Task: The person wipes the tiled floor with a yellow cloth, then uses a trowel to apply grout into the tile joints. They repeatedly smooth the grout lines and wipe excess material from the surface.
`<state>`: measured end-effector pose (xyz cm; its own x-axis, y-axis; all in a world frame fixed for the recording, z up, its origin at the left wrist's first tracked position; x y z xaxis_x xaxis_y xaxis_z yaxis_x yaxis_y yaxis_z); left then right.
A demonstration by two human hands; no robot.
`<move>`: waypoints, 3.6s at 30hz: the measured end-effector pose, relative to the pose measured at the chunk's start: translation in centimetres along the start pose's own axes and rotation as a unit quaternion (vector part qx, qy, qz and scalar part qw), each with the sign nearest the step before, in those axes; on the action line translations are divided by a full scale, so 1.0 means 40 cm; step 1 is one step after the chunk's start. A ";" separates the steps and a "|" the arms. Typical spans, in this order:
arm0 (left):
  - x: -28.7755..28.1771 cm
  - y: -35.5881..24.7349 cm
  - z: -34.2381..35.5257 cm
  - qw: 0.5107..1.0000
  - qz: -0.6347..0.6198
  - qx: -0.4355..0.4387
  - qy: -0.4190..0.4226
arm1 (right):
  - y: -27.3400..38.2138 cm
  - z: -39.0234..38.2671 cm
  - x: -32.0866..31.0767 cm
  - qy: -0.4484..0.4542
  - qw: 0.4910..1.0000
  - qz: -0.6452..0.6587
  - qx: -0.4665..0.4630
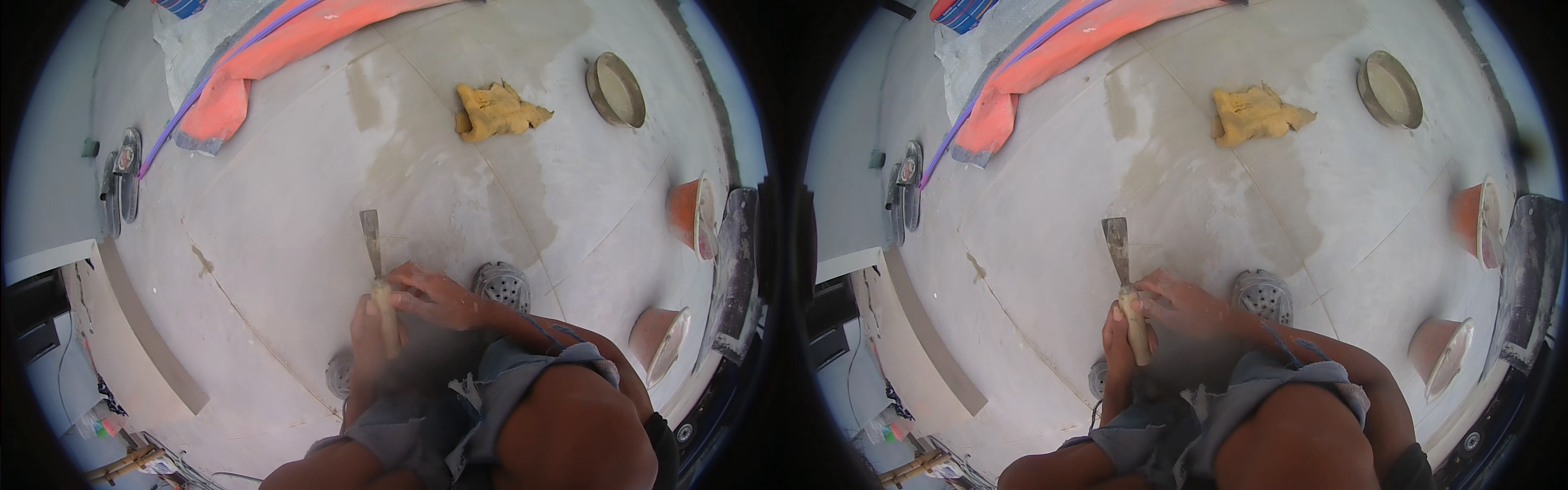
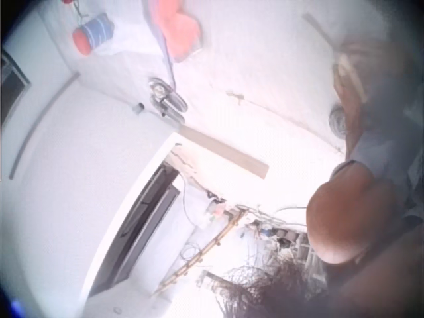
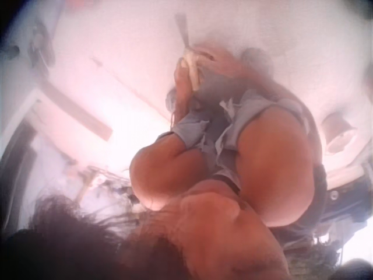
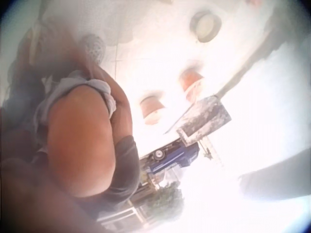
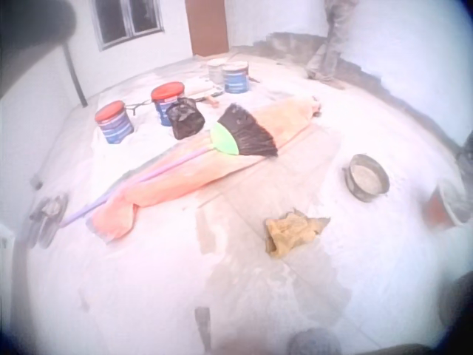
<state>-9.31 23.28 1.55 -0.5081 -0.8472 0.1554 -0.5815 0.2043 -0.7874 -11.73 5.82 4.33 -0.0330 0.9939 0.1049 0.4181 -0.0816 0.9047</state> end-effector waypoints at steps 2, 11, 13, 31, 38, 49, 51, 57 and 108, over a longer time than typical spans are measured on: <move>0.008 0.013 0.007 1.000 0.001 -0.026 -0.013 | -0.001 -0.002 0.038 0.023 0.999 0.026 0.002; -0.002 0.029 -0.033 0.993 0.066 -0.064 -0.078 | 0.048 0.025 -0.131 -0.122 0.931 -0.318 -0.130; -0.088 0.128 -0.090 0.987 -0.020 -0.004 -0.157 | 0.114 0.057 -0.338 -0.332 0.846 -0.390 -0.148; -0.232 0.205 -0.256 0.915 -0.046 0.069 -0.395 | -0.046 -0.040 -0.001 0.199 0.843 -0.479 -0.144; -0.226 0.199 -0.256 0.913 -0.045 0.072 -0.400 | 0.064 -0.003 -0.670 -0.248 0.818 -0.512 -0.079; -0.232 0.155 -0.307 0.937 -0.107 0.004 -0.331 | 0.259 0.232 -0.044 -0.075 0.902 -0.276 -0.324; -0.186 0.110 -0.369 0.932 -0.149 -0.028 -0.329 | 0.189 0.225 0.132 0.179 0.917 -0.249 -0.253; -0.057 0.004 -0.563 0.907 -0.156 -0.027 -0.391 | 0.005 0.101 0.346 0.510 0.819 -0.235 -0.120; -0.160 0.542 -0.594 0.803 -0.124 0.250 -0.527 | -0.171 -0.015 1.004 0.277 0.833 -0.425 -0.221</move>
<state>-33.76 44.77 -2.36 0.5571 -0.8296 -0.0387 -0.1207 -0.0348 -0.9921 -16.44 46.26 2.61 -0.6117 0.5304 -0.5869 -0.3410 0.4927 0.8006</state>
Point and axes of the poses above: each hand's wrist, its own z-axis towards the middle knuckle, its own x-axis out of the palm, y = z × x, the point moved 5 cm from there along z, towards the middle knuckle, and after that the axes turned 7 degrees about z, right-handed, at the moved point
